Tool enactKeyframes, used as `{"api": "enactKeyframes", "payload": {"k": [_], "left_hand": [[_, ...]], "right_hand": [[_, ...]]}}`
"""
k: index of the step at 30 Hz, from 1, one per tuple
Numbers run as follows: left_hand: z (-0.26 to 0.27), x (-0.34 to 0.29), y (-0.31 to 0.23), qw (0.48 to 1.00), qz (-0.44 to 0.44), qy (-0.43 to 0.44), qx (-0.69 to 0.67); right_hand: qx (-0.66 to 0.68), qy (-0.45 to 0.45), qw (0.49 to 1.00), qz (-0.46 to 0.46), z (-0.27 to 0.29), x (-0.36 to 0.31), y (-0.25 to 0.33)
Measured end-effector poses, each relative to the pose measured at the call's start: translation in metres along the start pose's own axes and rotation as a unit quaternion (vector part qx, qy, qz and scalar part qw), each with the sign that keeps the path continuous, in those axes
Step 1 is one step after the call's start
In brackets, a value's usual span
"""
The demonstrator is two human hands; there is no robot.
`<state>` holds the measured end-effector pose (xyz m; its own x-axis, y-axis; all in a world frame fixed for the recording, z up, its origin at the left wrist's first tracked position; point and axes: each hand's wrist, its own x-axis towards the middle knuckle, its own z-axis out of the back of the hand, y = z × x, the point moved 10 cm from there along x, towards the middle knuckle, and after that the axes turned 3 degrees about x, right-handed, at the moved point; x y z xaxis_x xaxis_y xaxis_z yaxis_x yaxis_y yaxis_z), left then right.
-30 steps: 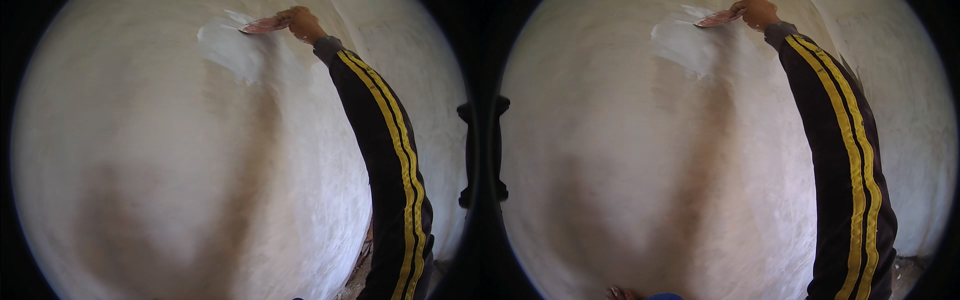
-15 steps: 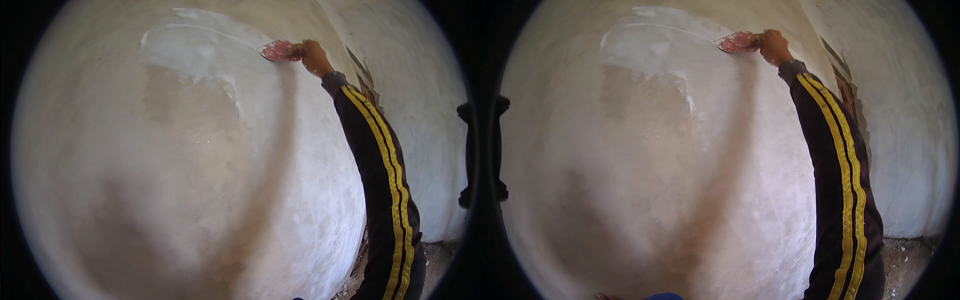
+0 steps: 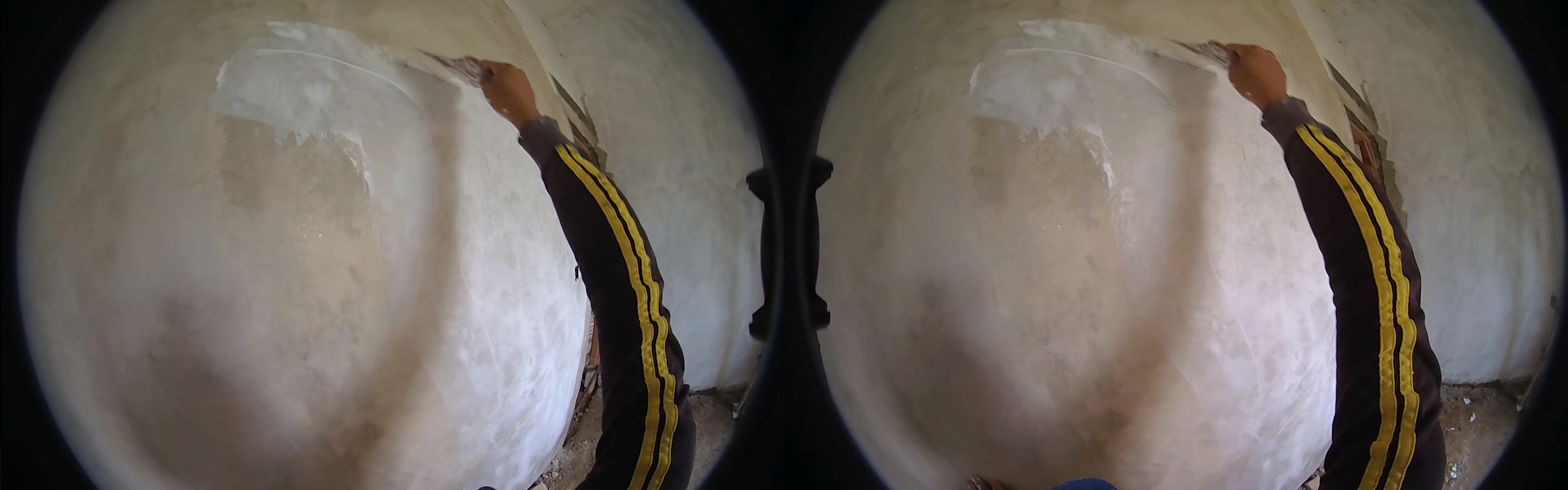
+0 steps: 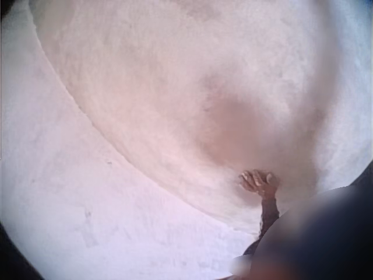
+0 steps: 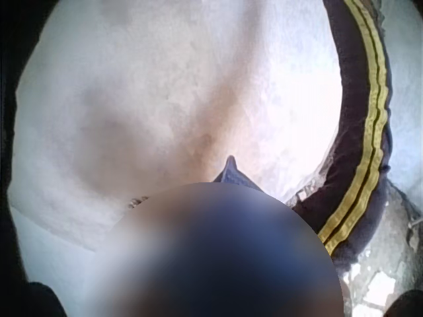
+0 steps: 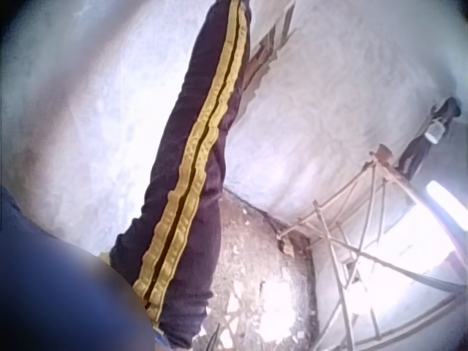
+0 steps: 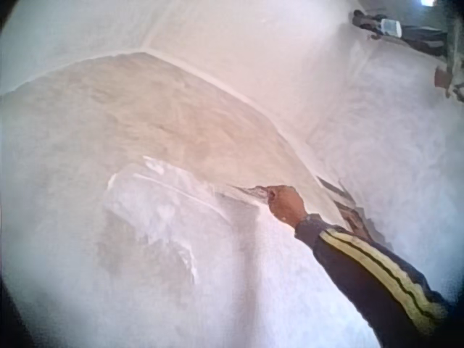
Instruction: The person applies white plaster to a wall using a trowel, repeatedly smoothing and leveling the surface. They periodically dip the trowel into a bucket of water to clean it and continue spreading plaster across the wall.
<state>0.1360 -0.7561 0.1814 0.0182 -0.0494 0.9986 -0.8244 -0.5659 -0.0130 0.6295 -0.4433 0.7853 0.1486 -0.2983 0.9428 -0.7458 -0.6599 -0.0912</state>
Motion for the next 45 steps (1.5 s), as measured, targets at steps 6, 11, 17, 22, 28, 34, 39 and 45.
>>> {"api": "enactKeyframes", "payload": {"k": [6,11,17,22,28,34,39,45], "left_hand": [[0.002,-0.014,-0.018,0.998,-0.056,-0.029,-0.007],[-0.007,-0.001,-0.003,1.0,0.012,-0.001,-0.013],[-0.025,-0.015,-0.002,1.0,0.003,-0.014,0.009],[0.016,-0.033,-0.02,0.998,-0.029,-0.055,0.006],[0.071,-0.029,-0.025,0.999,0.007,-0.04,0.013],[0.042,-0.022,-0.032,0.99,-0.044,-0.135,0.001],[0.027,-0.024,-0.033,0.995,-0.021,-0.094,0.003],[0.029,-0.032,-0.034,0.999,-0.007,-0.032,0.018]], "right_hand": [[0.026,0.084,0.995,0.055,-0.015,0.011,0.082],[0.095,0.181,0.974,0.092,-0.029,-0.019,0.092],[0.03,0.028,0.999,0.032,0.001,0.0,0.034],[0.035,-0.003,0.999,0.004,0.006,0.003,0.014],[0.052,0.066,0.996,0.041,-0.012,-0.033,0.016],[0.082,0.063,0.994,-0.025,0.003,-0.047,-0.057],[-0.054,0.013,0.996,-0.067,0.013,-0.001,-0.084],[0.0,0.044,0.987,-0.153,-0.007,0.027,-0.108]]}}
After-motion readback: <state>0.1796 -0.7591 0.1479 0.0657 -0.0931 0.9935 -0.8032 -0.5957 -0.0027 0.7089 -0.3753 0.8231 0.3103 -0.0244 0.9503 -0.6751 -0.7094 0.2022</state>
